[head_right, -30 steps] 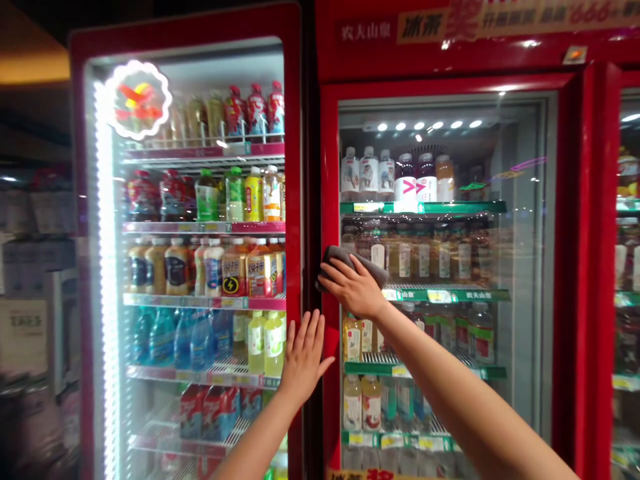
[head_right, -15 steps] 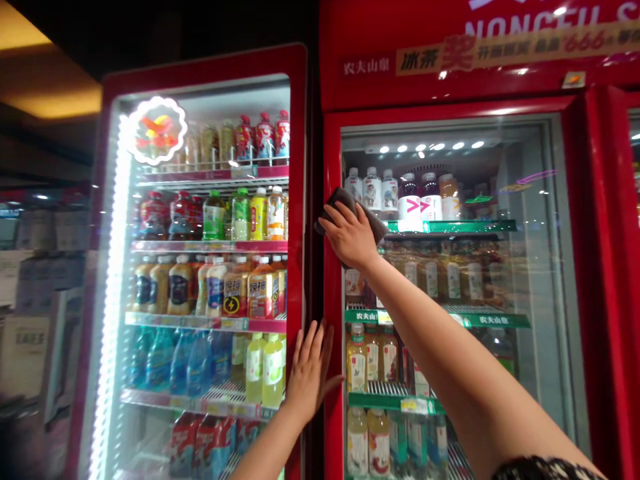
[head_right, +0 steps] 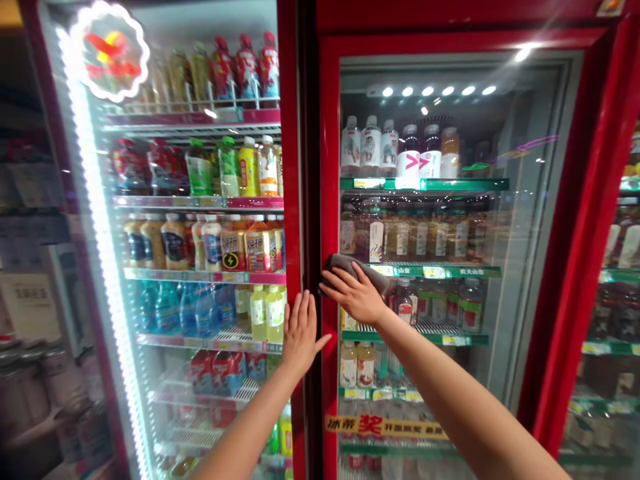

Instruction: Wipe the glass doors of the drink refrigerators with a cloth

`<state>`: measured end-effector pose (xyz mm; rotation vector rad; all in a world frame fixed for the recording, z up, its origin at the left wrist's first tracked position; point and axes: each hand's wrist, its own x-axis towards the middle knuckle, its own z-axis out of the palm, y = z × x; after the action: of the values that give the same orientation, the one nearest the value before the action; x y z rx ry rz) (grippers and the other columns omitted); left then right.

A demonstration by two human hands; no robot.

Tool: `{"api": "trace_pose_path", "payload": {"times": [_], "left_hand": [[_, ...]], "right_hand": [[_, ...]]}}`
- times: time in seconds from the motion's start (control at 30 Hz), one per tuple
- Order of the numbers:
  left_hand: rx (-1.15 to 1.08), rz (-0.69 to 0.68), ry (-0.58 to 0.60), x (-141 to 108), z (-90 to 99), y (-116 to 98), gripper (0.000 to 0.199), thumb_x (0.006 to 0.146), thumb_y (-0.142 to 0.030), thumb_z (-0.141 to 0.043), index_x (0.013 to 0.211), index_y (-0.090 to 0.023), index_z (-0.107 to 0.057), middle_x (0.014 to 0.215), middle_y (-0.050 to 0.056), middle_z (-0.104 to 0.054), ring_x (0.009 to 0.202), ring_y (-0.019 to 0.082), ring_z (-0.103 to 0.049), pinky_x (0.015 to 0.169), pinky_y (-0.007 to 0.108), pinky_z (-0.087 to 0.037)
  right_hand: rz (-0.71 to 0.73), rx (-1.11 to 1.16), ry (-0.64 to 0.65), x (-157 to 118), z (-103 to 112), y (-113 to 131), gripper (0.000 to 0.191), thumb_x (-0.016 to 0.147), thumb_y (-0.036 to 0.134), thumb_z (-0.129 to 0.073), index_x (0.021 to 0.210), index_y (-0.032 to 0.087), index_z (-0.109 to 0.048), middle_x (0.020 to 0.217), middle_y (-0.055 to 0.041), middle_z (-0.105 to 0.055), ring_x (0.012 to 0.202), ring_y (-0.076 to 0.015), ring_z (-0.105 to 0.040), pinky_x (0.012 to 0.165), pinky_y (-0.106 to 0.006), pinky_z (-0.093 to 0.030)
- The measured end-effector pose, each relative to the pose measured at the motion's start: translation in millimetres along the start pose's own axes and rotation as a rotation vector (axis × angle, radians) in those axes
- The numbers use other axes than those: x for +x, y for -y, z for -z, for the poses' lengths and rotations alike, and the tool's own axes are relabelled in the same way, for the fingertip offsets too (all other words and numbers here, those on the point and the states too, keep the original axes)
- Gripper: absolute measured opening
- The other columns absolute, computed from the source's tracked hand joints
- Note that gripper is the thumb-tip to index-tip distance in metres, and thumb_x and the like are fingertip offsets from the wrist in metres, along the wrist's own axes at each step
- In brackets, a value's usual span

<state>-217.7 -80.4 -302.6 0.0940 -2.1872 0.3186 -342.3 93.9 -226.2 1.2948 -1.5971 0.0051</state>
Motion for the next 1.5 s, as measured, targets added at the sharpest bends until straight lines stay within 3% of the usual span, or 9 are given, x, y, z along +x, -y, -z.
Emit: {"api": "trace_pose_path", "payload": {"times": [0.27,0.4,0.53,0.7,0.87,1.03,1.2,1.33,1.5], "left_hand": [[0.033,-0.109,-0.026,-23.9,4.5,11.7,0.112,0.084,-0.063,-0.065,0.162,-0.013,-0.002,0.167,0.015,-0.022,0.155,0.031,-0.018,0.126,0.053,-0.022],[0.053,-0.142,-0.063,-14.0,10.6,18.7,0.118,0.079,-0.064,-0.07,0.162,-0.016,0.0,0.166,0.014,-0.024,0.156,0.03,-0.016,0.127,0.052,-0.02],[0.05,-0.112,-0.113,13.3,19.5,11.8,0.113,0.083,-0.059,-0.068,0.162,-0.015,0.0,0.166,0.015,-0.023,0.156,0.031,-0.017,0.127,0.053,-0.017],[0.064,-0.103,-0.169,45.4,32.7,-11.5,0.1,0.09,-0.051,-0.062,0.162,-0.014,-0.003,0.166,0.015,-0.024,0.156,0.031,-0.017,0.128,0.055,-0.014],[0.077,-0.127,-0.198,51.8,38.6,-25.9,0.106,0.086,-0.064,-0.061,0.162,-0.014,-0.007,0.167,0.014,-0.024,0.157,0.03,-0.013,0.128,0.054,-0.011],[0.071,-0.213,-0.176,72.9,36.6,-34.9,0.099,0.089,-0.06,-0.059,0.162,-0.017,-0.007,0.167,0.012,-0.024,0.156,0.028,-0.014,0.129,0.052,-0.012],[0.025,-0.191,-0.176,110.0,30.8,-56.0,0.105,0.087,-0.059,-0.063,0.162,-0.018,-0.002,0.168,0.012,-0.02,0.156,0.031,-0.013,0.127,0.054,-0.019],[0.009,-0.178,-0.188,115.6,23.6,-66.8,0.102,0.089,-0.057,-0.062,0.162,-0.018,-0.002,0.168,0.012,-0.018,0.156,0.032,-0.013,0.127,0.054,-0.018],[0.0,-0.211,-0.187,124.6,18.5,-79.4,0.1,0.089,-0.055,-0.062,0.162,-0.021,-0.002,0.168,0.012,-0.019,0.156,0.031,-0.015,0.127,0.055,-0.015]], "right_hand": [[0.369,0.009,0.128,-95.9,-24.8,45.8,0.046,0.099,0.03,-0.044,0.142,0.038,-0.056,0.157,0.0068,-0.045,0.148,-0.0151,-0.036,0.122,-0.038,-0.03],[0.497,0.024,0.117,-82.3,-14.8,16.7,0.04,0.101,0.032,-0.043,0.133,0.046,-0.061,0.154,0.0169,-0.047,0.149,-0.009,-0.031,0.122,-0.03,-0.029],[0.196,-0.018,0.042,-0.9,16.7,-49.2,0.047,0.102,0.031,-0.042,0.148,0.03,-0.049,0.161,-0.0013,-0.039,0.149,-0.0224,-0.035,0.127,-0.051,-0.018],[-0.193,-0.097,-0.133,73.1,60.6,-110.0,0.05,0.101,0.031,-0.046,0.151,0.031,-0.045,0.16,-0.0035,-0.041,0.149,-0.0254,-0.035,0.125,-0.056,-0.018],[-0.482,-0.142,-0.296,16.5,44.2,-83.4,0.056,0.098,0.028,-0.051,0.154,0.027,-0.042,0.16,-0.0115,-0.041,0.148,-0.0319,-0.034,0.122,-0.065,-0.016],[0.059,-0.064,-0.075,-13.6,36.8,-81.6,0.057,0.096,0.028,-0.052,0.152,0.035,-0.042,0.156,-0.0022,-0.048,0.145,-0.026,-0.041,0.124,-0.062,-0.012],[-0.308,-0.155,-0.198,-7.1,68.9,-146.6,0.05,0.1,0.029,-0.048,0.15,0.034,-0.046,0.157,-0.0024,-0.046,0.146,-0.0257,-0.039,0.124,-0.057,-0.016],[-0.682,-0.223,-0.39,-60.4,59.6,-143.9,0.055,0.1,0.026,-0.047,0.154,0.032,-0.04,0.158,-0.0088,-0.045,0.146,-0.0318,-0.039,0.118,-0.061,-0.024],[-0.391,-0.163,-0.224,-74.5,47.8,-120.8,0.063,0.096,0.023,-0.05,0.156,0.037,-0.035,0.157,-0.0052,-0.046,0.144,-0.0289,-0.041,0.123,-0.059,-0.015]]}}
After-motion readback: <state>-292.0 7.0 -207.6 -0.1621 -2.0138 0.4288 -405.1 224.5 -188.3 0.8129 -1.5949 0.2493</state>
